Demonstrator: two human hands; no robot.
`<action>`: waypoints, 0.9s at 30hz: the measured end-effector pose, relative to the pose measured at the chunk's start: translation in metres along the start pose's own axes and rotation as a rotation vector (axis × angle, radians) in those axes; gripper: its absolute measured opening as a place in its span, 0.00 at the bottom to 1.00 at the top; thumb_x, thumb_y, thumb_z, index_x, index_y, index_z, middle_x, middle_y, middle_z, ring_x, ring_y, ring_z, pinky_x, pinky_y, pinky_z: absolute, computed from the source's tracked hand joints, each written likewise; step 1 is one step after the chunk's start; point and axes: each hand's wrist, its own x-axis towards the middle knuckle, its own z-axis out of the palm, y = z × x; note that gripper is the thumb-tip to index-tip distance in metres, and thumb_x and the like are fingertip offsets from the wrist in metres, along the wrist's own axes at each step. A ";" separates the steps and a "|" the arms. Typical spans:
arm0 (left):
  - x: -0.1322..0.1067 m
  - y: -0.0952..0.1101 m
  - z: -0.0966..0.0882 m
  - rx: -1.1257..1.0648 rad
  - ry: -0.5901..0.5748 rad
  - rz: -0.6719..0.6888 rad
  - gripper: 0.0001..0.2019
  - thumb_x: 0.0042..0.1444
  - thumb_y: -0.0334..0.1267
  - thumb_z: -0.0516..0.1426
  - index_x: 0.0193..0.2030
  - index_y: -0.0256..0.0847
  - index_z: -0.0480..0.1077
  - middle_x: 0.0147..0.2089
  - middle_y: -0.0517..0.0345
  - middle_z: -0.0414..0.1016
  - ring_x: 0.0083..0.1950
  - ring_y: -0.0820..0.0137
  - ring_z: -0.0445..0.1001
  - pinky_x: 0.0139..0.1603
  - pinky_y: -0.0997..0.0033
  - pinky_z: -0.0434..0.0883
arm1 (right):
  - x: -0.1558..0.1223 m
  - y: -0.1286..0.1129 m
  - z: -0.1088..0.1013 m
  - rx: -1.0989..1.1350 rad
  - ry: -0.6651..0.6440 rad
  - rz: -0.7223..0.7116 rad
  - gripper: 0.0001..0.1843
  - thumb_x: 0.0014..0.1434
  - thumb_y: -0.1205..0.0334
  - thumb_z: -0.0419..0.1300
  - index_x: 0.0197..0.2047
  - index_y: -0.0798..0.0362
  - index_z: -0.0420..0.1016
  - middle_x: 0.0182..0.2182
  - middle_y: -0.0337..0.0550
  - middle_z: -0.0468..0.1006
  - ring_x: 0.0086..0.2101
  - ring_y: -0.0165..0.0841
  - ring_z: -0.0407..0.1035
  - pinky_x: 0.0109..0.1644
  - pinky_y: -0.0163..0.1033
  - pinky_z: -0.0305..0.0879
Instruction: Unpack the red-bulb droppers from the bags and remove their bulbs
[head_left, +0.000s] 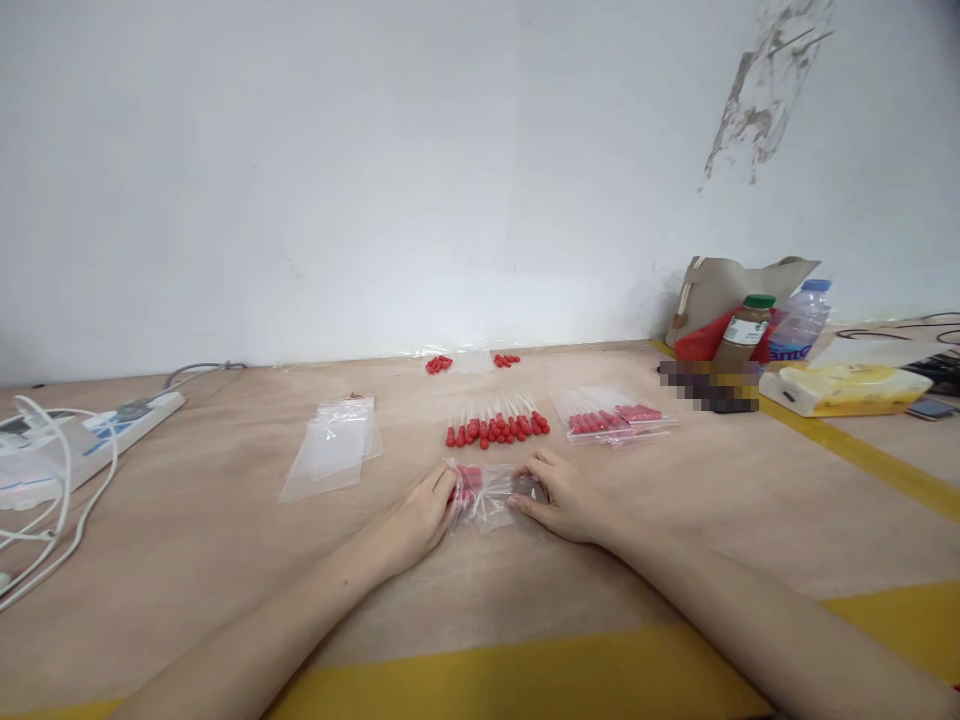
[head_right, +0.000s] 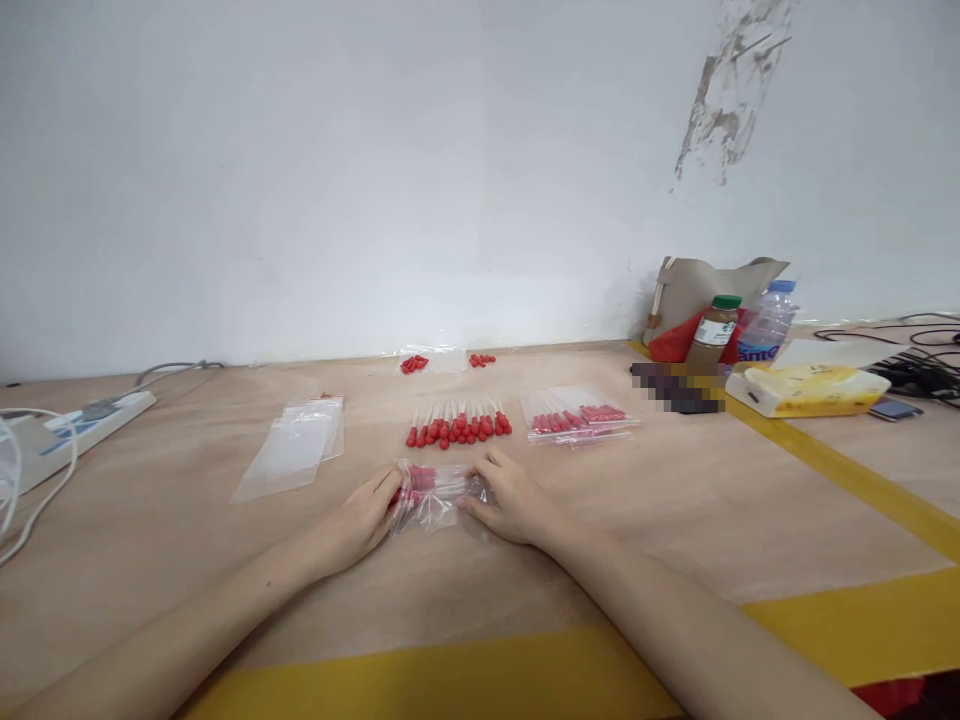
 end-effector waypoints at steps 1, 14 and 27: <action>0.000 0.000 -0.002 -0.012 -0.011 0.004 0.06 0.60 0.35 0.43 0.37 0.40 0.58 0.38 0.54 0.64 0.39 0.67 0.65 0.41 0.66 0.64 | 0.000 0.000 0.000 0.001 -0.002 0.004 0.12 0.53 0.56 0.58 0.39 0.54 0.67 0.34 0.43 0.66 0.30 0.29 0.63 0.35 0.36 0.60; -0.005 -0.010 -0.020 -0.198 0.032 0.111 0.04 0.58 0.32 0.47 0.35 0.39 0.62 0.37 0.57 0.61 0.38 0.72 0.63 0.40 0.73 0.63 | 0.000 -0.002 -0.004 0.030 -0.037 0.038 0.11 0.53 0.56 0.57 0.37 0.54 0.68 0.33 0.42 0.66 0.31 0.29 0.62 0.35 0.36 0.60; -0.007 -0.083 -0.054 -0.750 -0.209 -0.263 0.12 0.45 0.43 0.61 0.34 0.39 0.69 0.42 0.53 0.74 0.44 0.66 0.72 0.46 0.64 0.68 | 0.000 -0.001 -0.005 0.060 -0.042 0.051 0.11 0.52 0.57 0.58 0.37 0.54 0.69 0.33 0.42 0.66 0.30 0.29 0.62 0.35 0.36 0.60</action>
